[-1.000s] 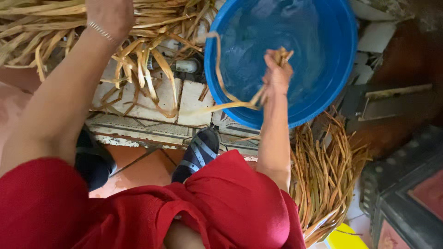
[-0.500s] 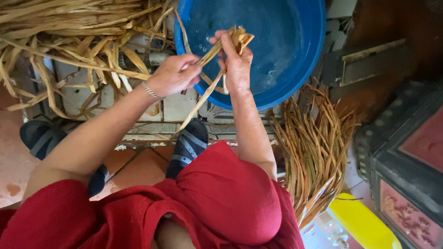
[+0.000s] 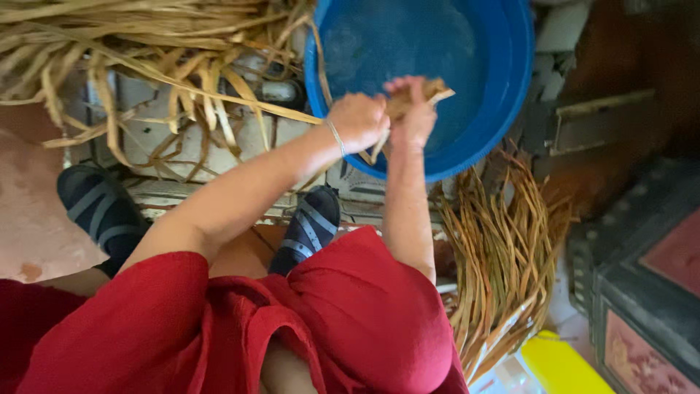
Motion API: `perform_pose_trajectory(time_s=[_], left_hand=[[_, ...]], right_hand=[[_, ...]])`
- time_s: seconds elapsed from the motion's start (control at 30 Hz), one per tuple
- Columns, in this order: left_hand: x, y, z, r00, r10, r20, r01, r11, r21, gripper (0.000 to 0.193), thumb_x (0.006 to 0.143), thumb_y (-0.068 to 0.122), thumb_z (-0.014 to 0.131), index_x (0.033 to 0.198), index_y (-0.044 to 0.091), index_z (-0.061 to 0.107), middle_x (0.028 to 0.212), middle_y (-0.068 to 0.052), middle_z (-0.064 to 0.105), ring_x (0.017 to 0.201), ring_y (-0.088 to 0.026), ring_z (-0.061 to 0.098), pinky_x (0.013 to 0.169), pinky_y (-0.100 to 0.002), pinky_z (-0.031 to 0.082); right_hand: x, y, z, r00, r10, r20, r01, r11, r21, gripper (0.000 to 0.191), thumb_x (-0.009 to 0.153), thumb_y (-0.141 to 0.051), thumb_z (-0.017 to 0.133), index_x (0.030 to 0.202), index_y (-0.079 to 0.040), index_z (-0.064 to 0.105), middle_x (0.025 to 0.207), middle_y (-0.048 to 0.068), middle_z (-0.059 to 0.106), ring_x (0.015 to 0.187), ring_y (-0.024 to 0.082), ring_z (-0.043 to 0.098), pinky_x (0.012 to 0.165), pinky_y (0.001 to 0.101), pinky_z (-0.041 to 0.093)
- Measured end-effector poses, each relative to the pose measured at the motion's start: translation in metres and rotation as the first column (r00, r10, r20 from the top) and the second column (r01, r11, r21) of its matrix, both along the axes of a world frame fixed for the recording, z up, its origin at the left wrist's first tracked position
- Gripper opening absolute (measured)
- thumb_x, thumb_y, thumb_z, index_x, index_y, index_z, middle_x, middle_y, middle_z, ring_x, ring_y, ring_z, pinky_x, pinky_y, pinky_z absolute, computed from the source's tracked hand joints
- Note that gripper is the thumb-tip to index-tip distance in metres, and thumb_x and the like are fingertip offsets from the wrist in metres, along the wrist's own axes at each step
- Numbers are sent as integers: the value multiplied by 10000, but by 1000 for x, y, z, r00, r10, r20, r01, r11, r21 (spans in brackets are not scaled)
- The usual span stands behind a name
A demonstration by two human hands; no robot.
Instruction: The person sits at a low work area beside a blue basin of water and processes dried palm leaf strips. They pull long leaf midribs from a pile, dip them in the water, and draw each strip between their fingers to split and soften it, setting processed strips aside.
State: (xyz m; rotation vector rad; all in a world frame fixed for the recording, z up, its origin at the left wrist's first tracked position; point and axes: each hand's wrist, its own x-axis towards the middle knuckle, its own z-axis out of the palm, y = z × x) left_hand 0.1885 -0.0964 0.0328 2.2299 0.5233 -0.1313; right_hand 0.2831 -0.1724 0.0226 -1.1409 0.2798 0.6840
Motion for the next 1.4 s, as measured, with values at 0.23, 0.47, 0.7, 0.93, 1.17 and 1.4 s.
perform_pose_trajectory(time_s=[0.23, 0.47, 0.7, 0.93, 1.17, 1.4], left_hand=[[-44, -4, -10, 993, -117, 36, 116, 993, 34, 270, 945, 295, 567, 983, 36, 629, 753, -223, 704, 714, -465, 692, 650, -600, 545], [-66, -9, -6, 981, -186, -57, 188, 982, 35, 261, 954, 290, 563, 1050, 50, 600, 699, -210, 681, 662, -451, 690, 606, -576, 550], [-122, -2, -1, 967, -214, 141, 209, 977, 51, 175, 935, 241, 596, 1012, 86, 572, 677, -162, 655, 619, -415, 663, 556, -540, 516], [-166, 15, -5, 958, -214, 192, 208, 977, 48, 157, 986, 218, 586, 1011, 74, 529, 712, -153, 617, 670, -408, 638, 589, -532, 507], [-218, 48, -39, 984, -177, -35, 179, 981, 74, 145, 955, 247, 592, 994, 109, 577, 819, -150, 671, 742, -373, 677, 635, -502, 539], [-217, 76, -49, 898, -206, -388, 299, 934, 196, 269, 896, 274, 589, 1129, 150, 639, 841, -175, 716, 743, -386, 706, 614, -533, 563]], right_hand=[[55, -19, -12, 957, -226, -179, 227, 974, -14, 290, 1069, -331, 491, 899, -113, 579, 726, 8, 545, 637, 185, 532, 626, 401, 492], [119, -52, -21, 948, -310, -70, 310, 951, -6, 306, 1041, -321, 509, 837, -101, 574, 626, 11, 475, 535, 183, 461, 519, 386, 420], [161, -95, -20, 905, -423, 32, 424, 898, -115, 295, 1010, -288, 510, 815, -79, 583, 617, 28, 494, 539, 204, 493, 517, 403, 467], [204, -119, -14, 848, -514, 129, 530, 829, -178, 239, 955, -196, 602, 773, -82, 497, 634, 77, 511, 533, 247, 518, 499, 440, 508], [226, -125, 27, 759, -572, 312, 640, 743, -195, 348, 1038, -269, 480, 895, 8, 635, 625, 51, 503, 492, 184, 476, 441, 377, 456], [191, -40, -32, 633, -14, 774, 417, 848, -326, 217, 986, -136, 676, 999, -39, 482, 741, 80, 538, 579, 185, 438, 493, 377, 342]])
